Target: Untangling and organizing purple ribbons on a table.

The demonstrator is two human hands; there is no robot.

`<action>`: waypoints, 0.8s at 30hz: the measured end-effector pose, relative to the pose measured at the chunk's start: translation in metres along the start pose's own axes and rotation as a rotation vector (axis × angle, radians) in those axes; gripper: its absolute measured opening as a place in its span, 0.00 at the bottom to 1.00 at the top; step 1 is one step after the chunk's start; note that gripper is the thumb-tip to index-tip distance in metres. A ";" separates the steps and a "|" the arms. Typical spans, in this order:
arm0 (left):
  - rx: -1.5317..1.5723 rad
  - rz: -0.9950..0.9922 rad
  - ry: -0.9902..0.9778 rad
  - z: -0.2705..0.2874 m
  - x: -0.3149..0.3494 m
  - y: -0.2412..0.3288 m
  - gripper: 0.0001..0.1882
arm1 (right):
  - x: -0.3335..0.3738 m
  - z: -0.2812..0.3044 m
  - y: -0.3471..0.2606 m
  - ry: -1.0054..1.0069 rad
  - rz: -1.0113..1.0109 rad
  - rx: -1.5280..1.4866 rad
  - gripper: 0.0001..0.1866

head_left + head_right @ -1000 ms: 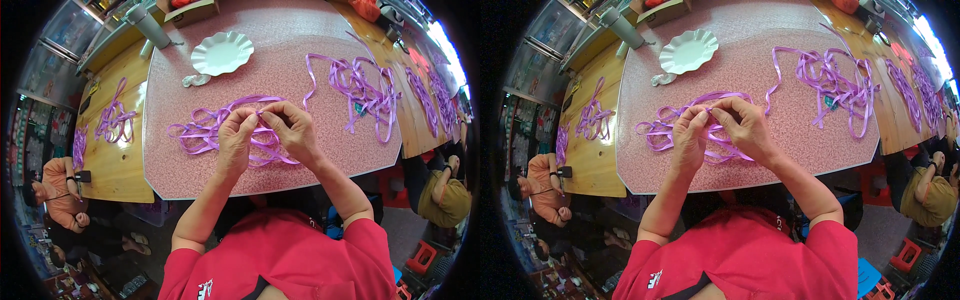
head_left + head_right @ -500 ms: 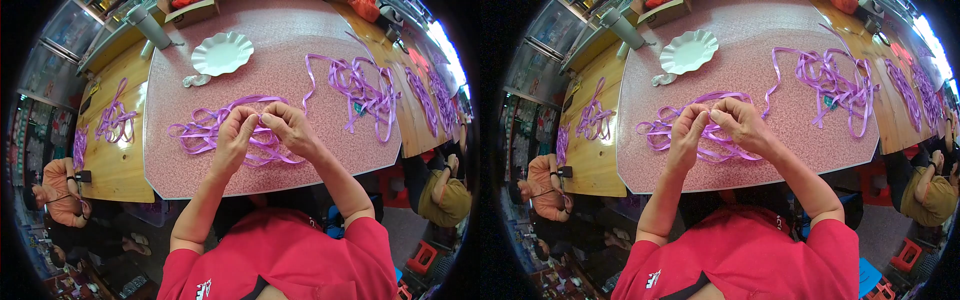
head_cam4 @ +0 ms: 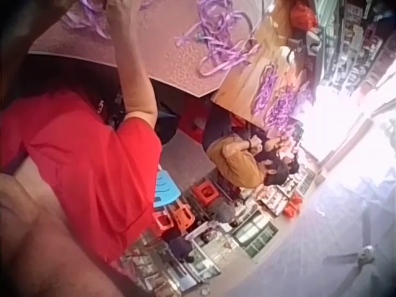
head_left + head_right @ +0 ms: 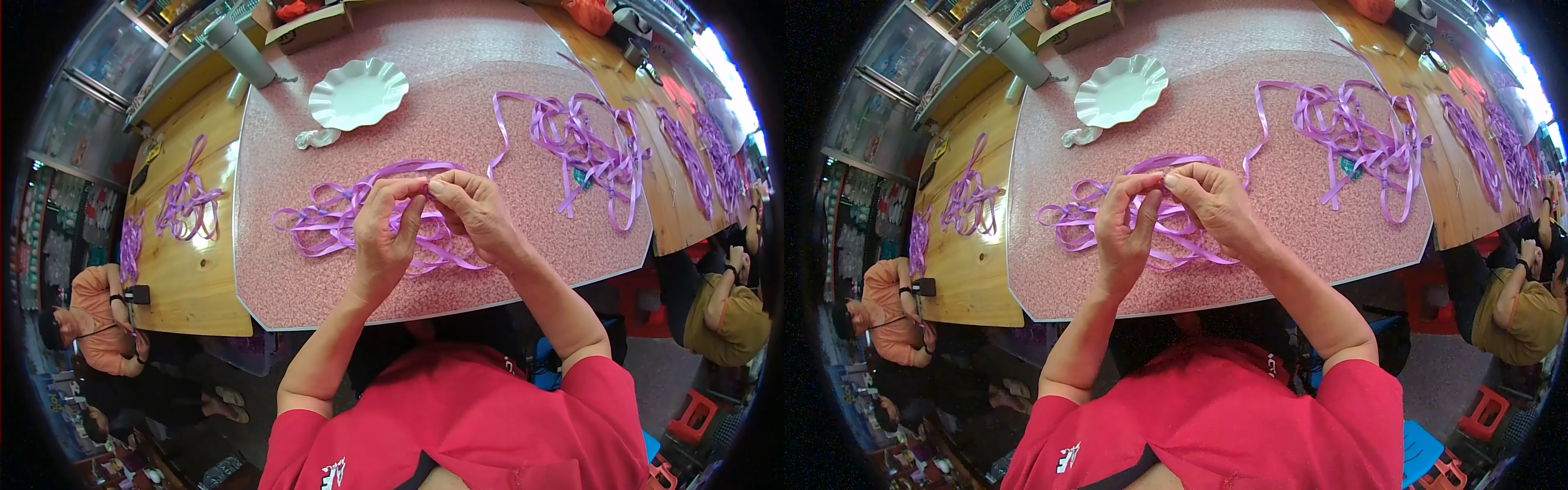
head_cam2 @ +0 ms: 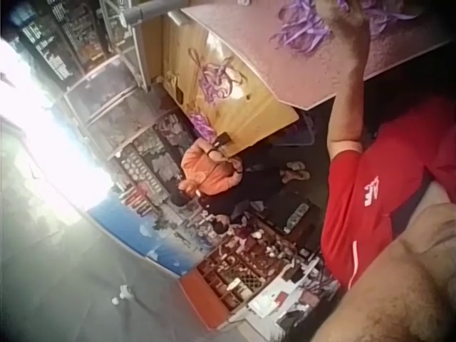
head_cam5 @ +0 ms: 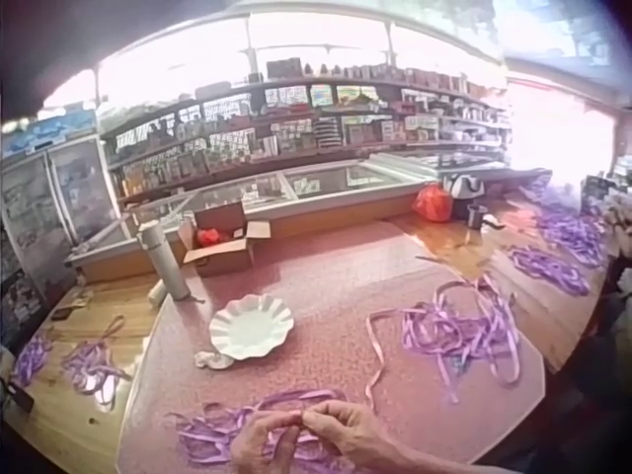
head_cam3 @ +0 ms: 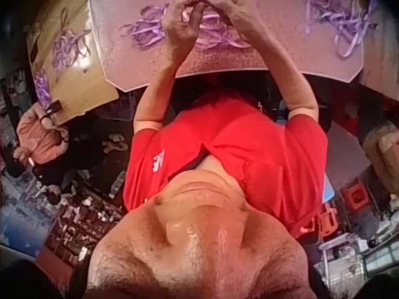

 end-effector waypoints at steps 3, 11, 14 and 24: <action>-0.053 -0.059 -0.013 0.003 -0.003 0.005 0.13 | 0.003 0.001 -0.001 0.008 -0.024 0.036 0.10; -0.262 -0.304 0.079 0.007 0.001 0.017 0.12 | 0.005 0.007 -0.008 -0.027 -0.065 0.035 0.11; -0.182 -0.206 0.092 0.008 0.002 0.011 0.11 | 0.009 0.002 -0.018 -0.044 -0.035 0.142 0.11; -0.141 -0.113 -0.035 0.001 -0.002 0.004 0.07 | 0.009 0.007 -0.027 -0.028 0.095 0.516 0.11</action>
Point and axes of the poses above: each hand's wrist, its own x-axis away from the middle knuckle, its own z-axis out of the back of the hand, y = z × x, the point moved 8 cm from there along -x, towards the middle knuckle, and after that the axes turned 12 degrees about -x, right-handed, at the moved point
